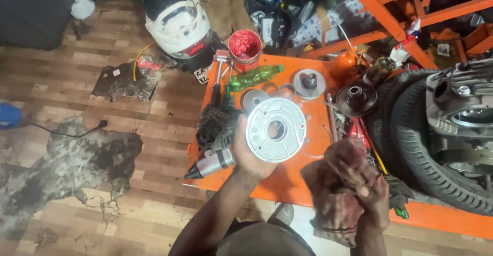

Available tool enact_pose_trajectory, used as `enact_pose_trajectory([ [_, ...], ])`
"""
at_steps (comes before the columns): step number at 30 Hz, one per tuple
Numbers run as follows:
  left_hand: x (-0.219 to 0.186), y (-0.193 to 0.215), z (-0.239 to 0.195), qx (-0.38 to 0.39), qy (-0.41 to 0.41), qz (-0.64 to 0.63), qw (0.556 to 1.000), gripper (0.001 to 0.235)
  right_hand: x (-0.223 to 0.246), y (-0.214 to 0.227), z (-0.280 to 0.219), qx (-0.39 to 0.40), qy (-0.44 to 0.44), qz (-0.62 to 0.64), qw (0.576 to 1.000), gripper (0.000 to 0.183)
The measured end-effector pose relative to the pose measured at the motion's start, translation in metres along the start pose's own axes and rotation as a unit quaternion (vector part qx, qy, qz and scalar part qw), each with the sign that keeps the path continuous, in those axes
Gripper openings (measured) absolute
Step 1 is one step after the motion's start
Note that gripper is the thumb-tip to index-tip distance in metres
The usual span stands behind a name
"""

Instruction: The person stands at a workbench and wipes a round metal cover plate with a rag, turning it over to clean both sides and holding it up to view the surface. They continue wiping the plate and set it back on the bench among other scooter engine parts.

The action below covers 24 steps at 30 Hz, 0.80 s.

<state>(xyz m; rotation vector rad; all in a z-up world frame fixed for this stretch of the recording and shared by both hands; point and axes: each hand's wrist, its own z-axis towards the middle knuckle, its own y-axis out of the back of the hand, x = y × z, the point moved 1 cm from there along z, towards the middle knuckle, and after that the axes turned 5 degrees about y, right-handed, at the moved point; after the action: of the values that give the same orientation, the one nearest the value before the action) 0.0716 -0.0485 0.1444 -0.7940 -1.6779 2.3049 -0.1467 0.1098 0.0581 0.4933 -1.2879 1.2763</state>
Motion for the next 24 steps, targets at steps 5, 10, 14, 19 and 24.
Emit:
enact_pose_trajectory([
  [5, 0.007, 0.004, -0.01, -0.009, 0.007, 0.032, 0.999, 0.086, 0.0, -0.074, -0.008, 0.069, 0.097, -0.091, 0.989, 0.041],
  [10, 0.005, -0.006, -0.022, -0.042, -0.002, 0.035, 0.999, 0.089, -0.03, -0.099, 0.015, 0.158, 0.28, -0.324, 0.89, 0.02],
  [14, -0.013, 0.002, -0.026, -0.046, -0.021, 0.038, 0.998, 0.086, -0.045, -0.067, 0.031, 0.117, 0.261, -0.446, 0.848, 0.016],
  [19, -0.019, 0.013, -0.023, -0.005, -0.019, 0.012, 1.0, 0.084, -0.078, -0.06, 0.033, 0.011, 0.159, -0.373, 0.914, 0.031],
  [24, -0.009, 0.013, -0.021, -0.094, 0.032, 0.073, 0.992, 0.101, -0.127, -0.093, 0.0, 0.156, 0.014, -0.235, 0.959, 0.072],
])
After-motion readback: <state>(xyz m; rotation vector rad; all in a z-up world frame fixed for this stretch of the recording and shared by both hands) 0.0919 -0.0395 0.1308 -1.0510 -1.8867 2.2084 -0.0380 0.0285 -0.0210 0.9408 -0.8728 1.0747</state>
